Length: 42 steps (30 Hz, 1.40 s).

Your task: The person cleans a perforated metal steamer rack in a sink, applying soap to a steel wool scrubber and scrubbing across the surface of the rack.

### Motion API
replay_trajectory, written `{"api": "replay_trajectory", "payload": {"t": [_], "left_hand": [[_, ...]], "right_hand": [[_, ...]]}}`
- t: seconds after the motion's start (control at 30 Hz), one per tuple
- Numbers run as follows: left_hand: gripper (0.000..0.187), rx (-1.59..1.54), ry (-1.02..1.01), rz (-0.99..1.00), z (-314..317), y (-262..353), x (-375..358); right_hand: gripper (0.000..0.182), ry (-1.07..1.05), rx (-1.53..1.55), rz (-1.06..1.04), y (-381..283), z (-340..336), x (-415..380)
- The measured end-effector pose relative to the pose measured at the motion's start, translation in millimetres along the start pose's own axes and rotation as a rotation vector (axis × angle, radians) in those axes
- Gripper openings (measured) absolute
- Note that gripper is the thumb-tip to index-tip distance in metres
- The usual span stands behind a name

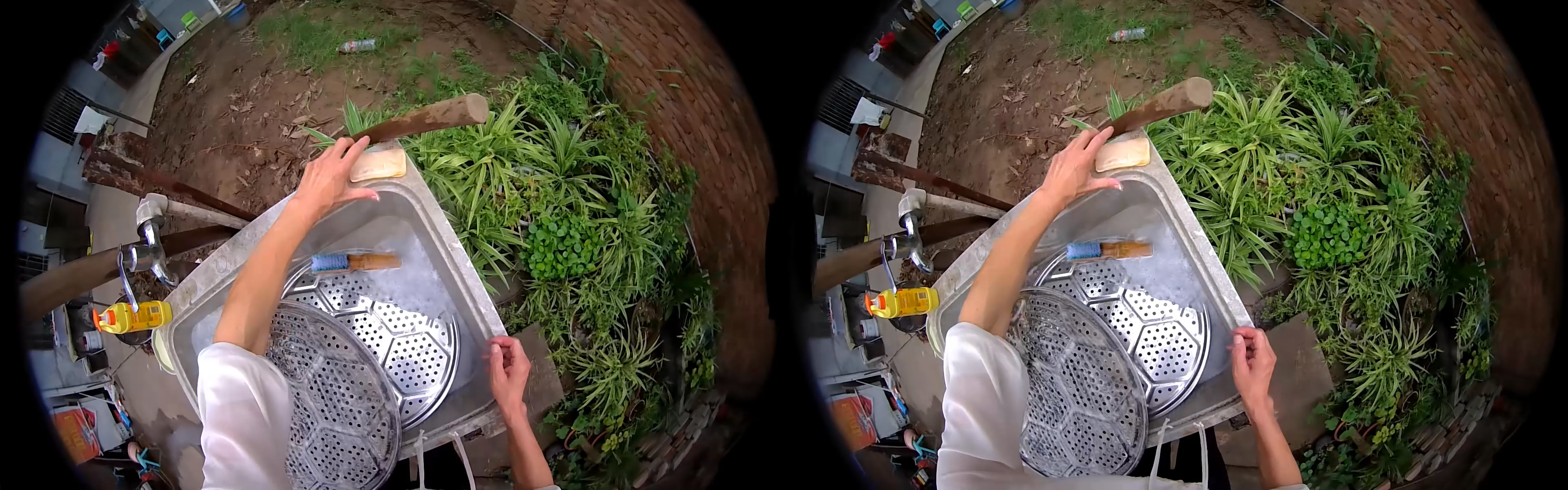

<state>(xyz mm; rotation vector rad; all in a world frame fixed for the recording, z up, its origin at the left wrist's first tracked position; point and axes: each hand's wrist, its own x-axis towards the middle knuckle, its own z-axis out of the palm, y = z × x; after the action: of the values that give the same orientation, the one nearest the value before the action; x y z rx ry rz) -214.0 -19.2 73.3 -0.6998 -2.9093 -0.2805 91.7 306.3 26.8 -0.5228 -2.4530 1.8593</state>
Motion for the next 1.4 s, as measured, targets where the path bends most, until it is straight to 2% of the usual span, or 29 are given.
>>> {"api": "replay_trajectory", "payload": {"t": [0.03, 0.2, 0.3, 0.37, 0.4, 0.47, 0.5, 0.53, 0.6, 0.67, 0.73, 0.8, 0.87, 0.9, 0.93, 1.0, 1.03, 1.07, 1.13, 1.17, 1.2, 1.27, 1.3, 1.33, 1.4], "left_hand": [[0.104, 0.022, -0.008, 0.027, 1.0, -9.2, -8.6], [0.105, 0.009, 0.042, 0.043, -3.5, -25.8, -27.7], [0.104, -0.014, -0.03, 0.016, -7.7, -24.7, -29.5], [0.092, 0.021, -0.075, -0.051, -18.6, -23.8, -32.8], [0.092, 0.029, -0.077, -0.059, -21.9, -27.8, -37.9], [0.074, -0.032, 0.099, -0.195, -24.9, -35.6, -51.9], [0.053, -0.1, 0.246, -0.247, -21.7, -40.2, -64.1], [0.053, -0.095, 0.25, -0.257, -27.1, -38.7, -80.4], [0.042, -0.301, 0.325, -0.42, -37.5, -25.7, -134.2], [0.035, -0.084, 0.334, -0.4, -47.8, -2.7, -206.2], [0.043, -0.138, 0.191, -0.53, -52.3, 23.5, -288.6], [0.056, -0.028, -0.048, -0.567, -47.3, 56.3, -363.2], [0.066, 0.037, -0.263, -0.604, -45.6, 80.5, -416.7], [0.067, -0.068, -0.288, -0.613, -41.9, 81.8, -439.0], [0.067, -0.072, -0.283, -0.641, -46.5, 81.8, -448.6], [0.067, -0.097, 0.104, -0.832, -50.2, 69.4, -457.9], [0.066, -0.055, 0.085, -0.876, -59.1, 65.5, -458.4], [0.066, -0.058, 0.102, -0.902, -53.0, 67.0, -473.5], [0.064, -0.372, 0.083, -0.798, -37.7, 73.2, -500.9], [0.054, -0.164, -0.003, -0.579, -35.5, 80.9, -514.1], [0.054, -0.173, 0.005, -0.595, -44.2, 90.5, -517.6], [0.043, -0.171, -0.186, -0.446, -59.1, 106.4, -512.2], [0.031, -0.123, -0.088, -0.437, -47.1, 94.9, -508.1], [0.027, -0.087, -0.058, -0.499, -39.2, 79.2, -497.5], [0.021, -0.015, 0.019, -0.65, -23.3, 34.0, -473.8]], "right_hand": [[0.007, -0.01, 0.008, -0.001, 1.1, 0.8, 0.2], [0.008, -0.026, -0.061, -0.039, 6.0, -1.5, 0.8], [0.008, -0.023, -0.055, -0.041, 7.5, -2.1, 0.2], [0.009, -0.021, -0.041, -0.027, 7.3, -1.8, -0.2], [0.009, -0.014, -0.018, -0.009, 7.4, 0.2, -0.6], [0.01, -0.026, -0.01, -0.033, 9.5, -0.7, 0.4], [0.011, -0.028, -0.012, -0.057, 9.7, -1.5, 0.2], [0.011, -0.039, -0.012, -0.062, 8.2, -0.5, -1.0], [0.012, -0.017, 0.028, -0.022, 4.7, 2.8, -7.5], [0.013, -0.117, 0.098, 0.022, 8.3, 16.5, -21.1], [0.013, -0.26, 0.142, 0.117, 2.5, 42.1, -42.3], [0.017, -0.405, 0.108, 0.215, 8.8, 76.1, -62.6], [0.023, -0.506, 0.194, 0.233, 20.9, 108.1, -77.4], [0.027, -0.537, 0.149, 0.193, 27.4, 120.1, -80.5], [0.027, -0.516, 0.244, 0.187, 25.6, 133.7, -85.3], [0.027, -0.621, 0.092, 0.213, 21.4, 142.6, -83.4], [0.028, -0.544, 0.021, 0.077, 20.2, 150.5, -89.5], [0.029, -0.456, -0.238, 0.01, 18.1, 153.5, -92.8], [0.029, -0.444, -0.055, 0.057, 31.7, 157.3, -92.7], [0.029, -0.468, -0.061, 0.116, 33.5, 152.0, -92.5], [0.029, -0.479, -0.077, 0.11, 32.4, 149.4, -95.5], [0.027, -0.466, -0.11, 0.034, 34.5, 143.1, -103.6], [0.028, -0.454, -0.131, 0.028, 36.0, 141.9, -104.3], [0.029, -0.456, -0.188, 0.072, 29.2, 140.7, -104.4], [0.032, -0.434, -0.082, 0.096, 32.1, 144.2, -104.0]]}}
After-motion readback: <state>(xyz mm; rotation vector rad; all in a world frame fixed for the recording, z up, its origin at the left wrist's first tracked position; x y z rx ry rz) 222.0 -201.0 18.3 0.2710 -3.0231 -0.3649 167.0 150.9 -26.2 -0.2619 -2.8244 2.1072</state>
